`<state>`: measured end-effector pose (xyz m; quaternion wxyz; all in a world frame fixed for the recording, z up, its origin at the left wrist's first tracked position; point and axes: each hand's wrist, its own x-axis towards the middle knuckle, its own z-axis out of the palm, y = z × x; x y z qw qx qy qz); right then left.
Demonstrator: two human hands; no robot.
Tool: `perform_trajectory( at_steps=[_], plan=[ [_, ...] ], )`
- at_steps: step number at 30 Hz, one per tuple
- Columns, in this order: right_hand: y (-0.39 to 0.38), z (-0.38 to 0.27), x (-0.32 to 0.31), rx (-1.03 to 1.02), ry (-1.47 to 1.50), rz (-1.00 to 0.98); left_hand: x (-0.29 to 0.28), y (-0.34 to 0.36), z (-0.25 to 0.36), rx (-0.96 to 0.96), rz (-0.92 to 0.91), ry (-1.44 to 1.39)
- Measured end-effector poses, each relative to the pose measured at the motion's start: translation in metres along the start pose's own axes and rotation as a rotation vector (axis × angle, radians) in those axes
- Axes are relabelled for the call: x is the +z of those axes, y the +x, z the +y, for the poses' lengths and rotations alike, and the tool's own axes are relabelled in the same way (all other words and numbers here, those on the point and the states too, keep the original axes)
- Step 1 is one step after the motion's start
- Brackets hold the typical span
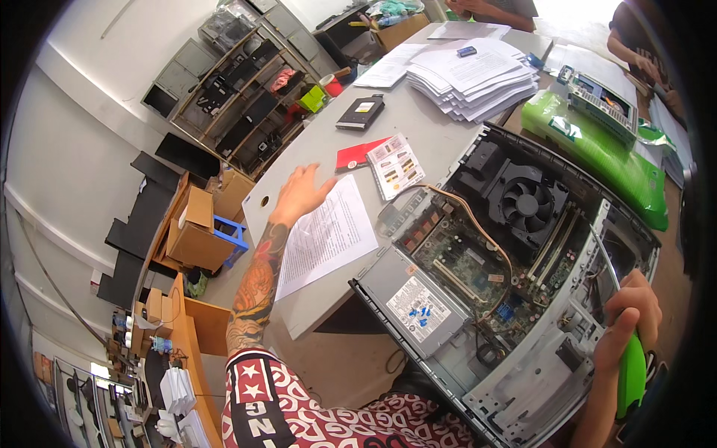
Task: The person uses a screwdriver to remove screws from a computer chassis, opens a manual, and cuts a plastic component using a pair of scissors before placing it into the case.
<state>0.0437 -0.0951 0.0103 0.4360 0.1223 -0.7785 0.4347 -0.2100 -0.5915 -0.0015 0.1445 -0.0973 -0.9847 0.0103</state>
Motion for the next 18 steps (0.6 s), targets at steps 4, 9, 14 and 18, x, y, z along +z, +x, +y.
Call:
perform_trajectory(
  at_steps=[4,9,14,18],
  plan=[
    [0.003,0.001,-0.004,-0.005,-0.003,-0.032,-0.003,-0.026,-0.036,-0.173,-0.46,-0.034],
    [0.006,-0.003,-0.003,-0.013,0.025,-0.037,-0.03,-0.018,-0.032,-0.169,-0.441,-0.142],
    [0.004,-0.005,-0.01,0.043,0.081,0.066,-0.133,0.034,0.07,0.137,-0.232,-1.236],
    [0.001,0.003,0.002,-0.153,0.096,0.144,-0.119,0.053,0.177,0.518,-0.586,-1.697]
  ],
)
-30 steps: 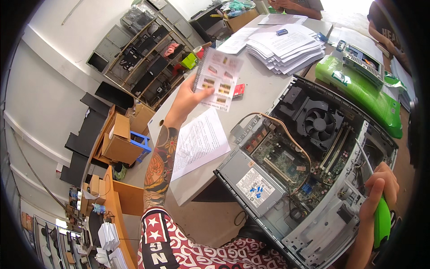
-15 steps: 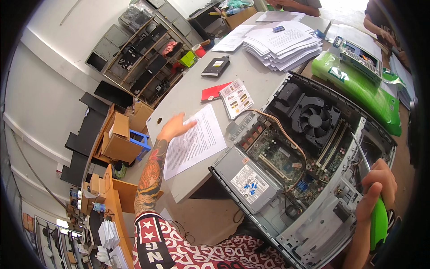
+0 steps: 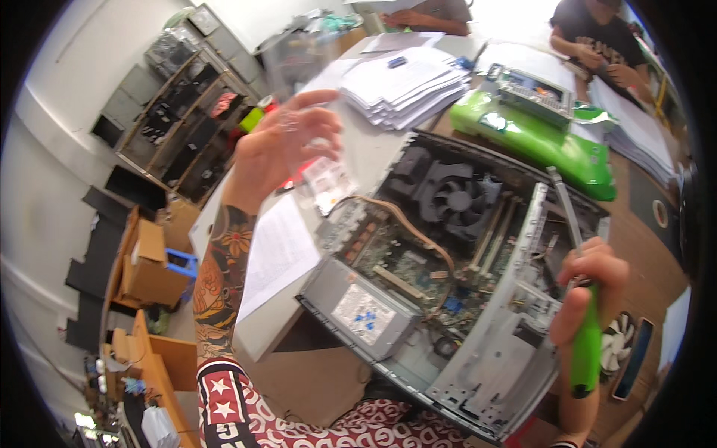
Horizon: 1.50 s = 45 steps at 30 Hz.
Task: The person uses a screwdriver to remove screws from a computer chassis, opens a manual, and cuts a plastic component using a pair of scissors before placing it into the case.
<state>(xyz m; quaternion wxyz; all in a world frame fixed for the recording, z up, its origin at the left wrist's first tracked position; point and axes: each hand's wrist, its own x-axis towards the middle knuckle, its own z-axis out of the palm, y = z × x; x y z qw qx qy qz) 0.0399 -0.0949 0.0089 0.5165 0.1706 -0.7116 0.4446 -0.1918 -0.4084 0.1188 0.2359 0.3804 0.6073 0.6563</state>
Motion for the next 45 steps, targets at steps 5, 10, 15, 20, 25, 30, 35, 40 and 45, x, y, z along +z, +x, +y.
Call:
perform_trajectory(
  at_steps=[5,10,15,20,25,30,35,40,45],
  plan=[
    [0.007,-0.011,0.012,-0.167,-0.047,-0.084,0.078,0.06,-0.053,-0.087,-0.256,-0.277],
    [0.02,-0.008,0.005,-0.16,-0.096,-0.254,0.119,0.08,-0.068,-0.143,-0.372,-0.344],
    [0.02,-0.004,0.006,0.112,0.067,-0.271,0.125,0.07,-0.096,-0.238,-0.389,-0.456],
    [0.013,-0.002,0.007,0.206,-0.017,-0.106,0.127,0.066,-0.087,-0.273,-0.358,-0.399],
    [0.012,-0.002,0.006,0.302,0.018,0.065,0.124,0.063,-0.09,-0.285,-0.369,-0.268],
    [0.01,0.0,0.003,0.304,0.075,0.046,0.131,0.062,-0.08,-0.313,-0.41,-0.199],
    [0.013,0.0,0.005,0.373,0.105,0.002,0.125,0.062,-0.086,-0.258,-0.475,-0.165],
    [0.01,-0.003,-0.002,0.418,0.093,0.027,0.131,0.062,-0.084,-0.241,-0.428,-0.214],
    [0.013,-0.003,-0.002,0.435,-0.007,0.006,0.132,0.06,-0.082,-0.231,-0.389,-0.224]
  ],
)
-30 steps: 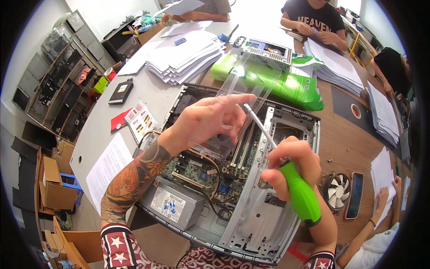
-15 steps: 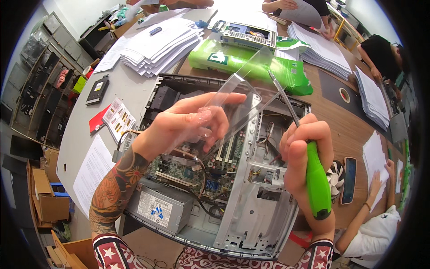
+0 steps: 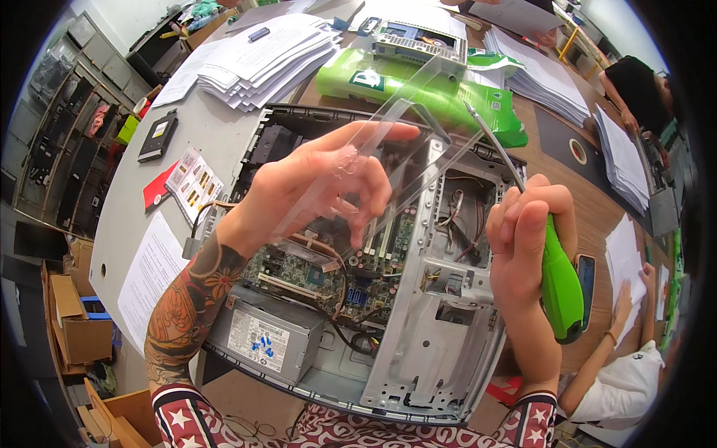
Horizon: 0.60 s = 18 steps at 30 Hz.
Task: The person uses a screwdriver to remove screws from a computer chassis, opens a manual, and cuts a plastic component using a pair of scissors before placing it into the case.
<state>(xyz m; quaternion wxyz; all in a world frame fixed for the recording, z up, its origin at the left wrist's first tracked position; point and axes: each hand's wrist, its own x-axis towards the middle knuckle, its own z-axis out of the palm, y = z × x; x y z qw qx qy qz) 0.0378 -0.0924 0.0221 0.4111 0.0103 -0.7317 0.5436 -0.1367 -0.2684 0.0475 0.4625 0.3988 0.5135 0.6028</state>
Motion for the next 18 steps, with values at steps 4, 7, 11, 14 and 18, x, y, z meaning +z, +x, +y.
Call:
perform_trajectory(
  at_steps=[4,7,11,14,18],
  plan=[
    [-0.003,-0.002,0.002,-0.044,0.007,-0.016,-0.006,0.003,-0.009,-0.013,-0.056,-0.105],
    [-0.004,-0.001,0.003,-0.108,0.041,-0.001,-0.007,0.001,-0.01,0.008,-0.064,-0.037],
    [0.002,0.0,0.004,-0.13,0.024,-0.15,-0.008,0.005,-0.009,0.041,0.05,0.045],
    [0.007,-0.003,0.012,-0.347,-0.219,-0.211,-0.011,0.004,-0.005,0.078,0.157,0.094],
    [0.003,-0.012,0.014,-0.415,-0.343,-0.127,-0.018,0.0,-0.003,0.19,0.281,0.094]
  ],
)
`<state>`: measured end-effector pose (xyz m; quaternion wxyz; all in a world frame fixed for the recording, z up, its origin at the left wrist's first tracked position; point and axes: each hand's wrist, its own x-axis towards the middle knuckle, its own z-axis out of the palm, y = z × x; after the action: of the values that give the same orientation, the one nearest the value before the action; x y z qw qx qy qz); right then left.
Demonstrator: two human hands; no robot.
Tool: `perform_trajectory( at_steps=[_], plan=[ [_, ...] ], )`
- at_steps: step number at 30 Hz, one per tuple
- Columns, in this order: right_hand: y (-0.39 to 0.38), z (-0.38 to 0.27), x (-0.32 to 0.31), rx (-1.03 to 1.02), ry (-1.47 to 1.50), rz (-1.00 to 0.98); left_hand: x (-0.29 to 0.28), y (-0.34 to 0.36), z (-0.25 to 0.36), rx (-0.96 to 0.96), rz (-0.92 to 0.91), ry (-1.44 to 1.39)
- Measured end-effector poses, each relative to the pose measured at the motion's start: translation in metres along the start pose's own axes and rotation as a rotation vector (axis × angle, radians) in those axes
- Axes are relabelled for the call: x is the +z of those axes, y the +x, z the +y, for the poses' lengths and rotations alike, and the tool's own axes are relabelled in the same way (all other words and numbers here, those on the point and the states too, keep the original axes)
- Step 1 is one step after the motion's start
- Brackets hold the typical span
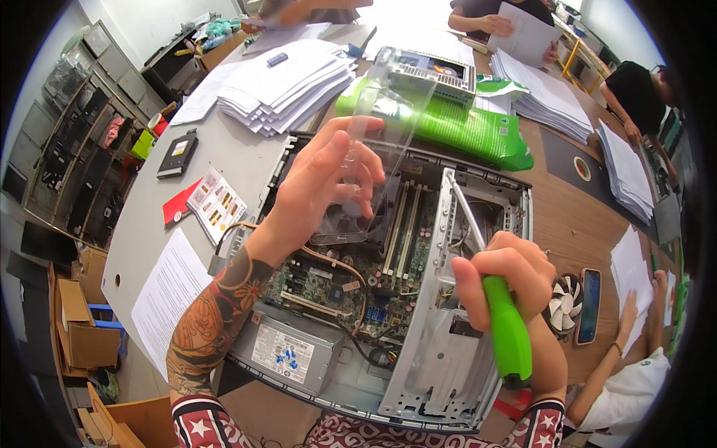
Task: The person uses a screwdriver to remove screws from a computer chassis, opens a manual, and cuts a plastic component using a pair of scissors before placing it into the case.
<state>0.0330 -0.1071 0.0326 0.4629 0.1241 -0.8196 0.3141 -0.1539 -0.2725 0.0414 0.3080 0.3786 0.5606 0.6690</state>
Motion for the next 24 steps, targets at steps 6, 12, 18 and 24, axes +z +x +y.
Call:
perform_trajectory(
  at_steps=[6,12,18,24],
  plan=[
    [0.0,0.002,0.006,0.031,-0.168,-0.251,-0.001,-0.001,-0.003,0.013,-0.045,0.008],
    [-0.002,0.004,0.006,0.055,-0.218,-0.368,0.005,-0.002,-0.003,-0.013,-0.038,0.062],
    [0.012,0.004,-0.022,0.178,0.014,-0.109,-0.007,0.002,-0.001,0.037,0.035,0.029],
    [0.026,0.011,-0.088,0.253,0.252,0.15,-0.006,0.003,-0.002,0.027,0.034,0.029]
  ],
)
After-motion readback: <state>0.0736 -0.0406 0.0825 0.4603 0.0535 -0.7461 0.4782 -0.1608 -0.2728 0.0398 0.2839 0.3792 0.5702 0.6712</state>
